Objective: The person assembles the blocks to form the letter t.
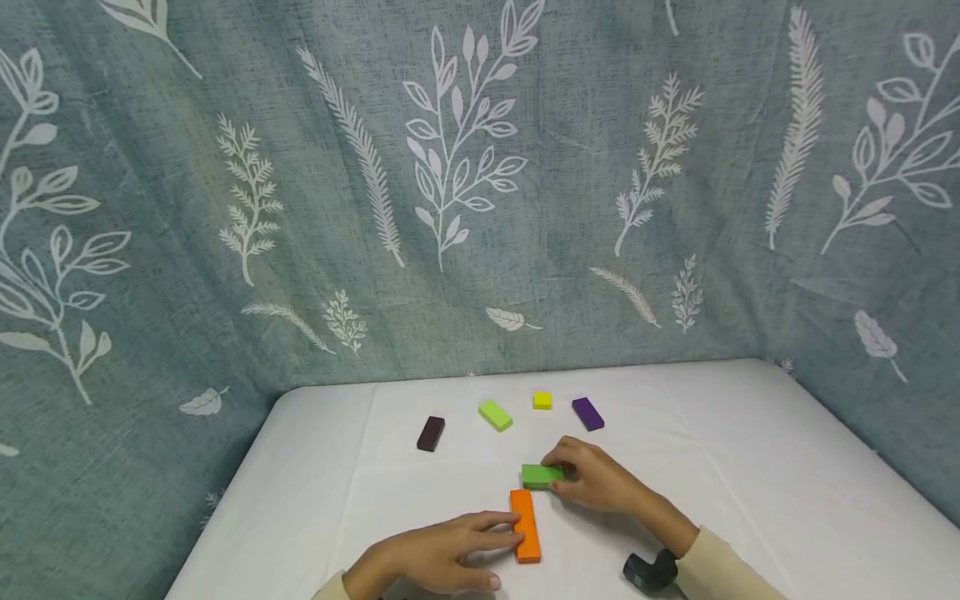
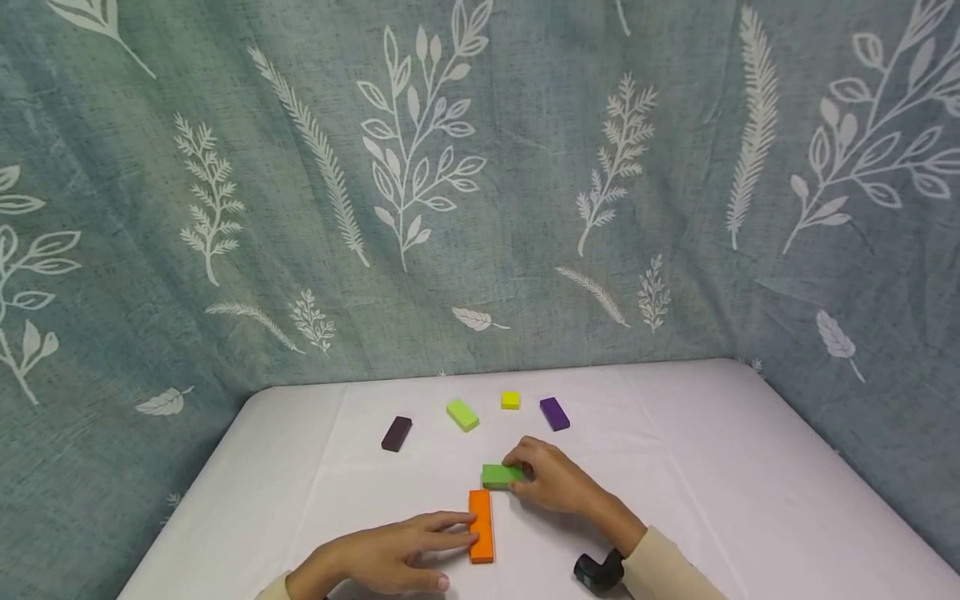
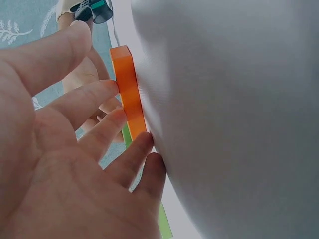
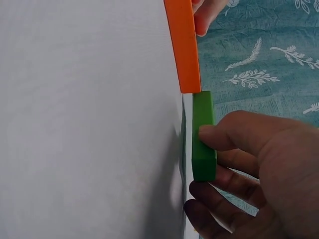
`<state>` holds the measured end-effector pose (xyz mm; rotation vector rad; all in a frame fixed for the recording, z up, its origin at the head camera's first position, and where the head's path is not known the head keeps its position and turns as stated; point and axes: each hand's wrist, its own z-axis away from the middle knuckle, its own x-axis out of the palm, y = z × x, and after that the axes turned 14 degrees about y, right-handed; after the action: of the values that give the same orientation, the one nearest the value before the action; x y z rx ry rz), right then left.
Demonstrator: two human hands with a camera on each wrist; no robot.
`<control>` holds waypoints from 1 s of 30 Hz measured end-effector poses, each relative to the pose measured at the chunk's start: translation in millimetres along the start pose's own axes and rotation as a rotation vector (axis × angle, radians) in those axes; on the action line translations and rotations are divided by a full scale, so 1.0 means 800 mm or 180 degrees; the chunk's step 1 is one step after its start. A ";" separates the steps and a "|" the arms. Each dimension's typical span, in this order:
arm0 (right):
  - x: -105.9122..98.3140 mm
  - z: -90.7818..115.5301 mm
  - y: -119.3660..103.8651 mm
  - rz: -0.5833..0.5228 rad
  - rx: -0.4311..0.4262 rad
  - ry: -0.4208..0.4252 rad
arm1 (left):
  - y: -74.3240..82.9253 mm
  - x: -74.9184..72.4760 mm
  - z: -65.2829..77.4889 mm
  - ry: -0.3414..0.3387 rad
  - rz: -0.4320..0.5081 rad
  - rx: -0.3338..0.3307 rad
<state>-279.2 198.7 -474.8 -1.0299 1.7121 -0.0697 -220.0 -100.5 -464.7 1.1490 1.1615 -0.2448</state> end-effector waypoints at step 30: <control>0.002 0.002 0.007 0.0102 0.0060 -0.0151 | -0.007 0.013 -0.007 0.0620 -0.0176 0.0173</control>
<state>-281.2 202.1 -479.6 -0.9825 1.6814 -0.0403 -222.6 -94.2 -475.8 1.2095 1.3664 -0.2112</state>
